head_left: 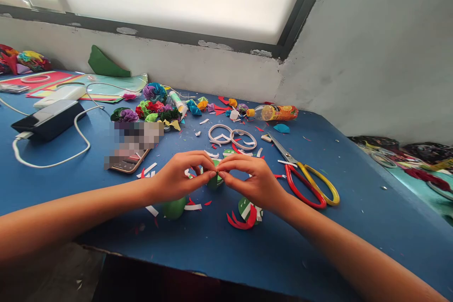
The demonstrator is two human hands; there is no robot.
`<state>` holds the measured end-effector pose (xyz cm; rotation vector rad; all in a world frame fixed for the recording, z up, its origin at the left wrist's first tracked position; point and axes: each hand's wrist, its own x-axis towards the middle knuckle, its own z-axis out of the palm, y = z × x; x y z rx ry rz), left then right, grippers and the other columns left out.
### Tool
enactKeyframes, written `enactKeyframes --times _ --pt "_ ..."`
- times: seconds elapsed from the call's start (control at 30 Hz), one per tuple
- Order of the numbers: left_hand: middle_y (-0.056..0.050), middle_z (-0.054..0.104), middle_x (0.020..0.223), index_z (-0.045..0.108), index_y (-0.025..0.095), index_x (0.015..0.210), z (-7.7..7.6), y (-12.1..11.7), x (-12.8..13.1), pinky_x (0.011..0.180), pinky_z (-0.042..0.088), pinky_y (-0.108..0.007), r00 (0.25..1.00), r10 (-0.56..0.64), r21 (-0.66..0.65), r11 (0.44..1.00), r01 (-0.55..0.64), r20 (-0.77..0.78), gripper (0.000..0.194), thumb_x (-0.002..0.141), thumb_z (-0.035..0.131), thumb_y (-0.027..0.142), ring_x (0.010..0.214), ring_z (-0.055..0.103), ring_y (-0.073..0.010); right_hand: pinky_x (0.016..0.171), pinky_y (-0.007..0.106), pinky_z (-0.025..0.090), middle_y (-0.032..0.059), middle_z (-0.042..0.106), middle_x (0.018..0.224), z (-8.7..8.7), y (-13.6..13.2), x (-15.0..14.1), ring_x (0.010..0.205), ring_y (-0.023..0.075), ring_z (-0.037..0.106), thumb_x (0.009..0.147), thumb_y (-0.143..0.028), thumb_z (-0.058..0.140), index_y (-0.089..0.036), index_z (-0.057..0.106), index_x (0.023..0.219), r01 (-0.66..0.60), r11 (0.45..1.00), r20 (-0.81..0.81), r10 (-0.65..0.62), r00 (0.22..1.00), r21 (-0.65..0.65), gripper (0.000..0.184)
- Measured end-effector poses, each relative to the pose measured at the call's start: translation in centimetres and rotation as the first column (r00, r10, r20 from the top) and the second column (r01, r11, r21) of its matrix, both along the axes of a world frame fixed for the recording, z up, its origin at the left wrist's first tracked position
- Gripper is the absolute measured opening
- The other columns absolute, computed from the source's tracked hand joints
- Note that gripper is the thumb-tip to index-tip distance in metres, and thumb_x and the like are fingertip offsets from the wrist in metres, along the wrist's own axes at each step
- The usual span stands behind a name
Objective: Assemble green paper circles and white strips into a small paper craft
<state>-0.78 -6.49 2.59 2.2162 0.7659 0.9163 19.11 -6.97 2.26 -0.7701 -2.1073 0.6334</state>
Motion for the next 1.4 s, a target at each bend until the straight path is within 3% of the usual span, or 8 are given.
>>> enactKeyframes --times 0.2,0.4,0.57,0.97,1.1,1.23,1.3,1.4 --pt "-0.004 0.062 0.084 0.06 0.012 0.083 0.1 -0.1 0.1 0.064 0.047 -0.013 1.0 -0.007 -0.01 1.0 0.007 0.015 0.014 0.082 0.052 0.022 0.072 0.057 -0.0045 0.075 0.017 0.048 0.0009 0.064 0.086 0.1 0.0 0.0 0.08 0.0062 0.059 0.079 -0.023 0.056 -0.017 0.065 0.084 -0.027 0.998 -0.022 0.025 0.999 -0.059 0.011" --pt "-0.003 0.062 0.086 0.06 0.013 0.084 0.3 -0.1 -0.1 0.065 0.046 -0.013 1.0 -0.002 -0.06 0.998 0.003 0.023 0.015 0.083 0.049 0.024 0.077 0.057 -0.0054 0.071 0.017 0.048 0.0009 0.063 0.091 0.0 -0.1 -0.4 0.079 0.0065 0.058 0.075 -0.033 0.062 -0.018 0.06 0.095 0.061 0.977 -0.036 -0.069 0.997 -0.205 0.025" --pt "-0.003 0.061 0.086 0.06 0.014 0.087 0.4 -0.1 -0.1 0.065 0.045 -0.015 1.0 0.011 -0.108 0.994 -0.012 -0.014 0.018 0.082 0.051 0.029 0.077 0.056 -0.0065 0.065 0.018 0.043 -0.0007 0.062 0.073 0.0 -0.6 -0.6 0.069 0.0064 0.055 0.079 -0.031 0.058 -0.016 0.06 0.073 0.113 0.98 0.023 -0.111 0.994 -0.161 0.017" --pt "0.0 0.061 0.08 0.063 0.017 0.079 0.6 0.1 -0.1 0.063 0.043 -0.015 0.989 0.147 -0.072 0.986 -0.148 -0.013 0.018 0.083 0.05 0.029 0.07 0.053 -0.0047 0.07 0.018 0.046 0.0006 0.064 0.084 0.3 -0.2 -0.5 0.076 0.0065 0.058 0.082 -0.027 0.052 -0.016 0.063 0.085 0.02 0.972 -0.015 -0.024 1.0 -0.235 0.016" --pt "-0.001 0.06 0.083 0.06 0.016 0.081 0.2 0.3 -0.1 0.069 0.045 -0.017 0.981 0.19 0.127 0.973 -0.192 0.023 0.012 0.082 0.052 0.025 0.077 0.055 -0.0059 0.066 0.018 0.048 0.0008 0.066 0.082 0.5 -0.6 -0.7 0.071 0.0072 0.059 0.08 -0.027 0.054 -0.016 0.065 0.085 0.04 0.954 -0.015 -0.047 0.999 -0.297 0.017" --pt "-0.001 0.059 0.085 0.059 0.017 0.08 -0.1 0.3 -0.3 0.076 0.044 -0.024 0.967 0.254 0.584 0.786 -0.202 -0.007 0.007 0.074 0.061 0.02 0.08 0.053 -0.009 0.067 0.017 0.048 0.0 0.067 0.083 0.4 -0.8 -0.9 0.074 0.008 0.061 0.079 -0.028 0.056 -0.018 0.066 0.088 0.096 0.944 -0.03 -0.111 0.993 -0.317 0.017" --pt "0.0 0.06 0.082 0.061 0.019 0.078 -0.2 0.2 -0.3 0.072 0.042 -0.025 0.959 0.276 0.665 0.729 -0.161 -0.07 0.006 0.073 0.062 0.021 0.074 0.052 -0.0093 0.066 0.016 0.048 -0.001 0.068 0.082 0.3 -0.9 -0.9 0.074 0.0077 0.062 0.079 -0.027 0.056 -0.019 0.066 0.089 0.114 0.948 -0.033 -0.129 0.991 -0.297 0.016" --pt "0.0 0.06 0.082 0.063 0.021 0.078 0.0 0.1 -0.3 0.072 0.041 -0.027 0.938 0.335 0.654 0.73 -0.199 -0.088 0.006 0.073 0.061 0.023 0.073 0.051 -0.0099 0.065 0.015 0.048 -0.0016 0.067 0.079 0.1 -1.0 -1.0 0.072 0.0069 0.062 0.079 -0.027 0.057 -0.019 0.066 0.089 0.133 0.957 -0.051 -0.151 0.987 -0.258 0.016"
